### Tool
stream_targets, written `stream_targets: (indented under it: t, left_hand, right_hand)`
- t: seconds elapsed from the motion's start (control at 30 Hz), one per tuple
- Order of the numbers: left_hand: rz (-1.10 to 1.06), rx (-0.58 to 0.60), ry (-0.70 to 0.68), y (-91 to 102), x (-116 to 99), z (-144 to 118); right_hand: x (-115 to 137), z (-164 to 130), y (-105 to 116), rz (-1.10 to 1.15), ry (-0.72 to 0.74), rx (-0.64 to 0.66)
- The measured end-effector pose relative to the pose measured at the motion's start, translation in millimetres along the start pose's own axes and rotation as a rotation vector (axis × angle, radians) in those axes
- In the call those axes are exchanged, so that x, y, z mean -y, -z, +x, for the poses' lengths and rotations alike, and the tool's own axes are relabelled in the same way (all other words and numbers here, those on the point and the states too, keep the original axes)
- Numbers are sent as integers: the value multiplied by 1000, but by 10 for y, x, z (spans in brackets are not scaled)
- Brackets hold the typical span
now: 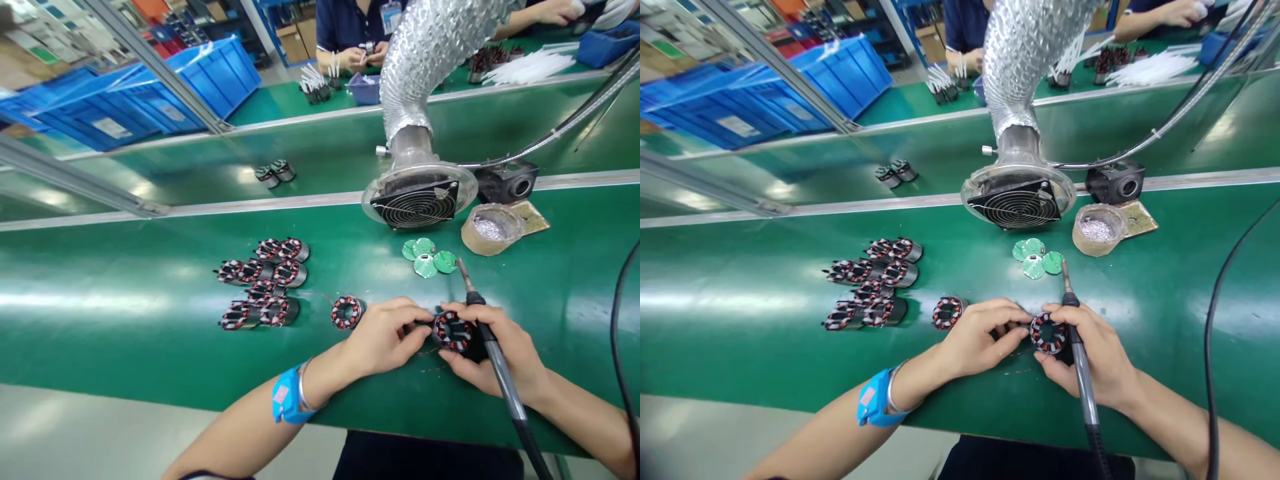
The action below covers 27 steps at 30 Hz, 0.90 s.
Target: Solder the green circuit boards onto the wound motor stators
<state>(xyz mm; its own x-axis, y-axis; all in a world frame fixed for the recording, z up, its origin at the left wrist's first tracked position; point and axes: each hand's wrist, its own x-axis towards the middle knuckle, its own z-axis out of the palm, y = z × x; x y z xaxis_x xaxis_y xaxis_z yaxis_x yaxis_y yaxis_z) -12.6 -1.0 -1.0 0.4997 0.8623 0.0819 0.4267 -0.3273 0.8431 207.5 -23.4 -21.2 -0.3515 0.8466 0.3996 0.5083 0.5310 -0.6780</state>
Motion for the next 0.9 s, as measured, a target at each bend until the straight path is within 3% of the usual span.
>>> stream_targets:
  t: [0.07, 0.17, 0.23, 0.33, 0.37, 0.43, 0.53, 0.57, 0.63, 0.73, 0.9]
  left_hand:
    - [163, -46, -77, -32, -8, -6]
    - [221, -4, -11, 3, -66, 14]
    - [43, 116, 110, 78, -101, 34]
    - [-444, 276, 351, 230, -100, 27]
    - [-592, 271, 409, 278, -90, 14]
    - [-714, 146, 440, 341, -81, -11]
    - [-413, -42, 360, 321, -120, -18]
    - [-288, -29, 340, 287, -142, -11]
    - [-179, 111, 342, 206, -182, 12]
    - [-353, 280, 468, 137, -207, 31]
    - [-508, 170, 634, 273, -220, -45]
  right_hand:
    - [2, -7, -22, -5, 34, 15]
    - [-11, -19, -42, -6, 57, 37]
    - [-29, -27, -44, -10, 60, 49]
    - [-48, -38, -42, -29, 39, 64]
    - [-49, -40, -43, -37, 26, 63]
    - [-44, -41, -50, -50, 4, 57]
    - [-34, -37, -61, -60, 11, 62]
    - [-33, -34, -64, -65, 23, 61]
    - [-34, -29, -65, -82, 49, 50]
    - [-31, -17, -65, -113, 74, 45]
    - [-2, -3, -77, -106, 92, 55]
